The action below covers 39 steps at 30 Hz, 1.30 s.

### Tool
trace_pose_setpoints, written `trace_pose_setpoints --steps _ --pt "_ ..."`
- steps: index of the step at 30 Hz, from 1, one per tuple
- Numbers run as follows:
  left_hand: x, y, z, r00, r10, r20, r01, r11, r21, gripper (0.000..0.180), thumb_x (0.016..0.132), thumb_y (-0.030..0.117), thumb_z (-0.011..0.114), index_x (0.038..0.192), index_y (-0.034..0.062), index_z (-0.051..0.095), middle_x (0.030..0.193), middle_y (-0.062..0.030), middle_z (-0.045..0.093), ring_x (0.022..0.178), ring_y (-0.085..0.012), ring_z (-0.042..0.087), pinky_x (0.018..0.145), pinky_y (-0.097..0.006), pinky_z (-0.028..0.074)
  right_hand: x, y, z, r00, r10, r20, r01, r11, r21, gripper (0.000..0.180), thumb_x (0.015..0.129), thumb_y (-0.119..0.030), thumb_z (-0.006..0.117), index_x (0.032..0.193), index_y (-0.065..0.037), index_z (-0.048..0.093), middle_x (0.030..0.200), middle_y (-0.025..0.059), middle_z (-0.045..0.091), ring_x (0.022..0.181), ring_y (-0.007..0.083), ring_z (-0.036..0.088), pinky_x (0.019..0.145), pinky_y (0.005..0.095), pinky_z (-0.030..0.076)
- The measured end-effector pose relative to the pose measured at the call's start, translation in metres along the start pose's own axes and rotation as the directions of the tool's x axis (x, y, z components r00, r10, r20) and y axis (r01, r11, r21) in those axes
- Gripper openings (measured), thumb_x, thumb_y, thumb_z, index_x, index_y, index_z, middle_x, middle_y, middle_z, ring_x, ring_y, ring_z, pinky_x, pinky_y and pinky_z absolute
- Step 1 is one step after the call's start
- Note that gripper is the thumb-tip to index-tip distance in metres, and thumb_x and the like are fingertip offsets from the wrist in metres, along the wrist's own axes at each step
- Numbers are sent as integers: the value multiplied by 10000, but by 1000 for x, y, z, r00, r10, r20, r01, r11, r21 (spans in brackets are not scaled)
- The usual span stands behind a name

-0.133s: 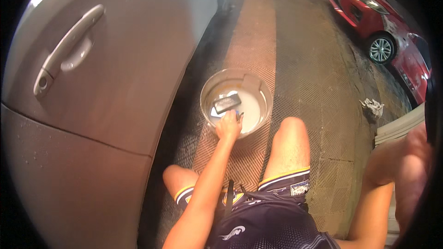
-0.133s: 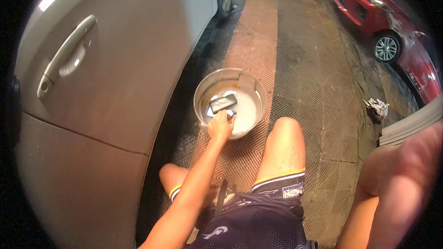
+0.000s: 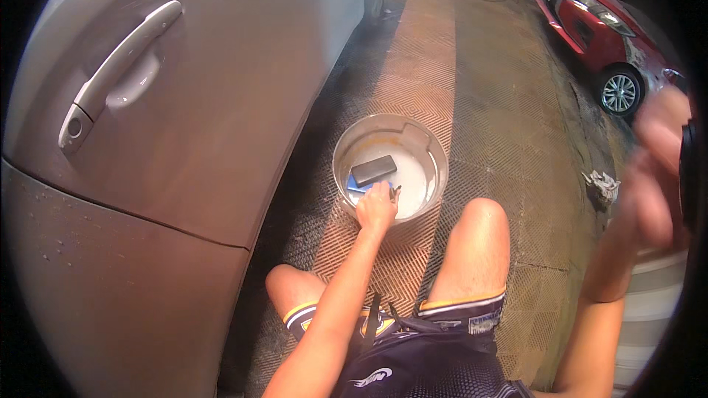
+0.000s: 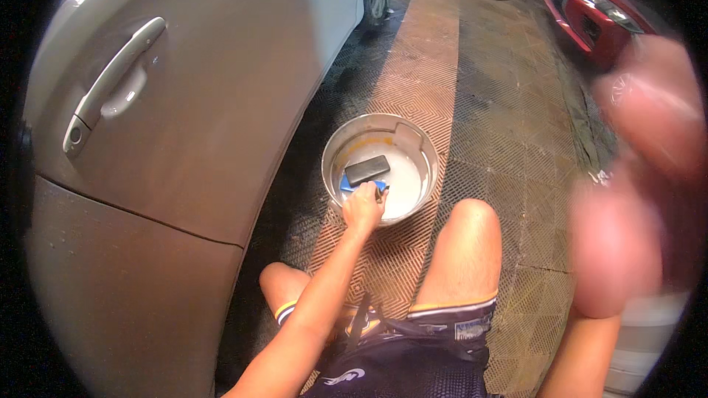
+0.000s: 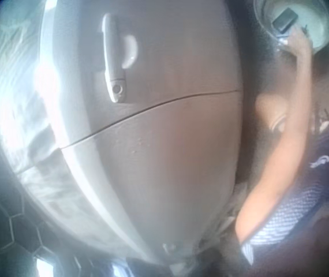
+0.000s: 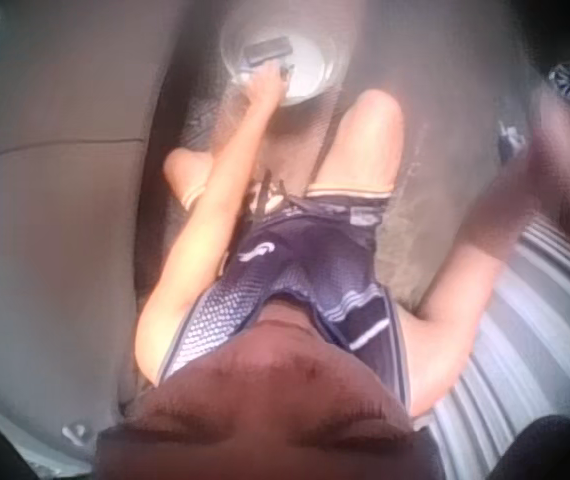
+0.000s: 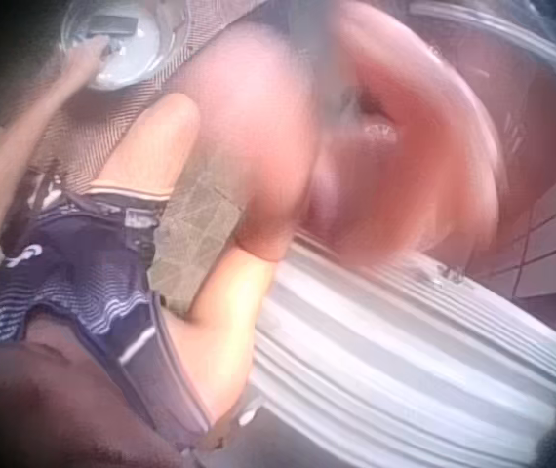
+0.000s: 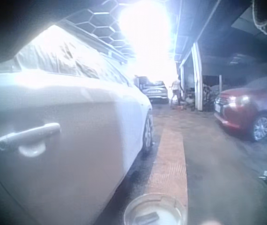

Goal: The person kneels beside a white car door and uses a sanding block to sand the door surface and around the door handle. They repeatedly dip the sanding block into a bucket of water and continue sanding different areas of the door.

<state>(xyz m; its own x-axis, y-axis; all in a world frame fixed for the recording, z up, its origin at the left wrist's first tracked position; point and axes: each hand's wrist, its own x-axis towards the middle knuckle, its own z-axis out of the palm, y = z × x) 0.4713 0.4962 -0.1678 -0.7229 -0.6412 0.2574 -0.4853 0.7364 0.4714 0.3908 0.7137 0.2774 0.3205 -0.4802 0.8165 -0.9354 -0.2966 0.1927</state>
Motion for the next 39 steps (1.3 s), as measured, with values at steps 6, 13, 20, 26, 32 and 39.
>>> trace_pose_setpoints --steps 6,13,20,26,32,39 --pt "8 -14 5 996 -70 46 70 998 2 209 934 290 661 979 87 643 949 -133 701 879 -358 714 764 -492 580 -166 171 208 717 540 441 -524 835 -170 275 830 -197 827 1077 -100 755 1010 101 748 922 292 713 819 405 574" --pt "1 -47 4 946 -144 292 99 982 164 194 895 238 610 952 114 748 941 -130 757 894 -332 747 763 -475 585 101 95 355 990 -26 -140 91 871 482 807 748 -266 893 1427 -43 520 1391 162 591 1292 348 560 1091 414 498" --pt "42 -10 27 530 -404 746 131 908 399 297 825 191 692 1089 116 806 1156 -129 770 1085 -272 740 863 -456 589 227 22 383 984 -164 -63 172 827 535 603 679 -336 943 1113 -66 622 1147 108 685 1150 293 638 982 423 540" --pt "50 2 32 526 -449 723 212 892 399 301 825 192 688 1093 119 804 1165 -135 765 1094 -283 734 889 -457 579 243 20 376 966 -187 176 80 871 485 455 724 -408 899 938 -62 697 867 137 751 889 339 741 787 468 582" --pt "13 13 20 480 -489 728 255 872 418 305 825 193 685 1097 122 802 1175 -141 760 1102 -294 728 914 -458 570 247 18 370 948 -120 294 7 933 359 475 699 -466 909 1004 -136 757 883 87 772 918 267 757 823 420 590" --pt "-66 20 13 369 -536 759 311 841 443 309 825 194 681 1102 125 799 1186 -148 754 1112 -306 722 944 -460 558 235 44 344 952 -205 229 81 887 455 458 702 -497 882 948 -133 751 828 93 753 851 308 742 768 447 579"
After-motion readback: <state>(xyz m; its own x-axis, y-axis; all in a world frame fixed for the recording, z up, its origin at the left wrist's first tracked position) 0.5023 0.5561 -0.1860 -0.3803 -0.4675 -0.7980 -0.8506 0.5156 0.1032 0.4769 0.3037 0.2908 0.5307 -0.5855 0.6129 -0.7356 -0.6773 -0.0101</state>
